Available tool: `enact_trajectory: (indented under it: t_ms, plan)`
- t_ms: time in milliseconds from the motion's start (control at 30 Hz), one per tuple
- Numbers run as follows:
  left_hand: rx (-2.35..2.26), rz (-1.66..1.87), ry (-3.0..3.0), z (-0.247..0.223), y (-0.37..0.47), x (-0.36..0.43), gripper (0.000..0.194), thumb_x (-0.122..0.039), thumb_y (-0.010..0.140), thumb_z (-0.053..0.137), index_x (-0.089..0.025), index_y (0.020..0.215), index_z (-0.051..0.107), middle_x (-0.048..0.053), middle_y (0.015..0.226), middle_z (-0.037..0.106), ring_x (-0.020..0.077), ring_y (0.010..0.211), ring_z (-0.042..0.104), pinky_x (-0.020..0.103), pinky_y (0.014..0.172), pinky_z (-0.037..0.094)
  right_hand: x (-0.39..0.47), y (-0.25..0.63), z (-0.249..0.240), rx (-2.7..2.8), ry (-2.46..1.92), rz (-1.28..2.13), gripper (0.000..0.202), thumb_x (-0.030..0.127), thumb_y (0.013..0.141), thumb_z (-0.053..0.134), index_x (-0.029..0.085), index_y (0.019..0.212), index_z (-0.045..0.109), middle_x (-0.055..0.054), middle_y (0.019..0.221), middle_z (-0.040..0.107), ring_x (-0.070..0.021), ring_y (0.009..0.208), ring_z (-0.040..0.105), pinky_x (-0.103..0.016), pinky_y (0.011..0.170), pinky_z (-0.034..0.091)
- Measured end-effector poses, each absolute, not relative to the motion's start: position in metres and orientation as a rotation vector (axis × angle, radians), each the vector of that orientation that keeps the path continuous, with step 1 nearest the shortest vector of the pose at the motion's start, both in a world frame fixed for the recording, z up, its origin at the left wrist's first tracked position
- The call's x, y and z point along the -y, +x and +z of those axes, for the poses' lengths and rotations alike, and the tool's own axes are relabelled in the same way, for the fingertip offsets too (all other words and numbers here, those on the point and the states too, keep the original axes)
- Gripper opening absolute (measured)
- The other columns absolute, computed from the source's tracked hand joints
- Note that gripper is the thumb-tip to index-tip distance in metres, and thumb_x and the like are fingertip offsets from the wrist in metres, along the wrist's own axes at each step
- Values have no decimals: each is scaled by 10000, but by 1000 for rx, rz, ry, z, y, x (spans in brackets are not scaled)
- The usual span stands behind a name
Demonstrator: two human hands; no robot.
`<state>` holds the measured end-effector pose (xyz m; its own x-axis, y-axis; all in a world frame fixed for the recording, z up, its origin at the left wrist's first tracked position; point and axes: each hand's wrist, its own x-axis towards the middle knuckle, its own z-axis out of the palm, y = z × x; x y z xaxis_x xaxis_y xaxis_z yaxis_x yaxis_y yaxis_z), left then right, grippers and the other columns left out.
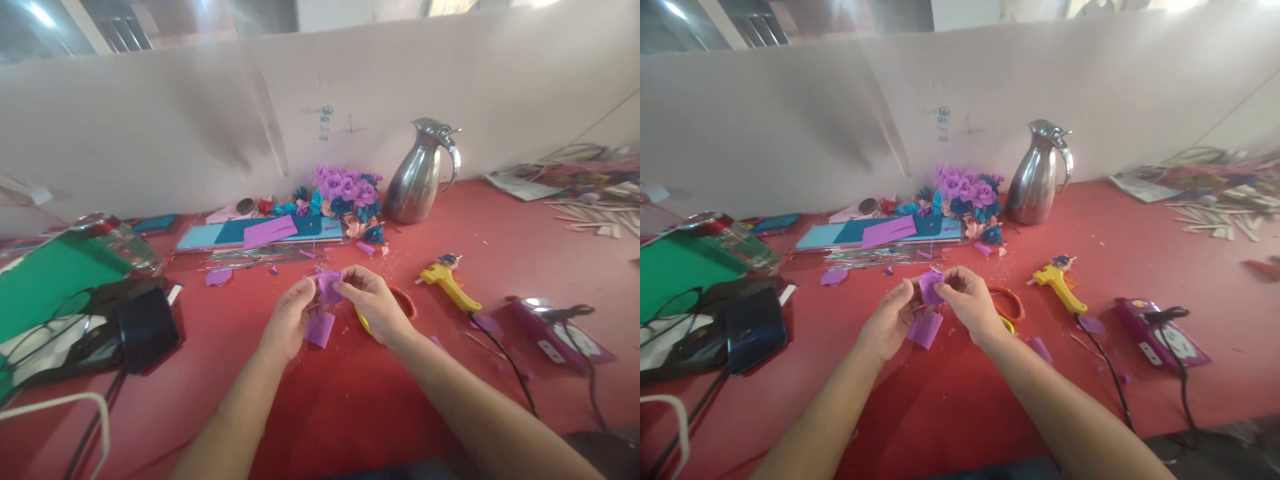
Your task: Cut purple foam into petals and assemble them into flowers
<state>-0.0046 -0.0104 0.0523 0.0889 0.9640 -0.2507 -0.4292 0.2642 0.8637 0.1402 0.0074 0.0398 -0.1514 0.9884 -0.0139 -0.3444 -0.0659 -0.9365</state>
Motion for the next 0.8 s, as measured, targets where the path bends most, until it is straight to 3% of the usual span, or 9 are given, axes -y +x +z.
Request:
enact_trajectory:
  t_ms: [167,500,667,800]
  plan:
    - [-1125,1148,821,53,-7,11,292,-236,629,802,-141,899,748,84,855,742,157,720,663,252,692,511,-10,140,39,975,-913,1594,251,373,640,762,171,750,662,-7,736,647,-117,673,552,-267,684,429]
    - [-1078,1238,718,45,-6,8,326,-264,616,814,-126,902,743,97,860,746,175,731,686,294,773,532,-9,138,36,902,-929,1662,305,362,615,794,164,821,686,-5,767,647,-95,639,546,-257,665,428]
    - [-1131,1243,722,46,-6,9,300,-267,613,815,-122,865,743,95,825,745,177,722,685,277,730,530,-8,137,37,911,-884,1665,293,448,705,724,173,774,648,17,657,612,-97,596,551,-261,654,455]
    - [-1098,1246,716,46,-6,10,311,-259,617,810,-114,884,741,98,819,745,178,716,687,288,749,530,-7,137,38,953,-950,1543,301,395,632,789,185,733,598,41,648,594,-92,581,554,-245,609,450]
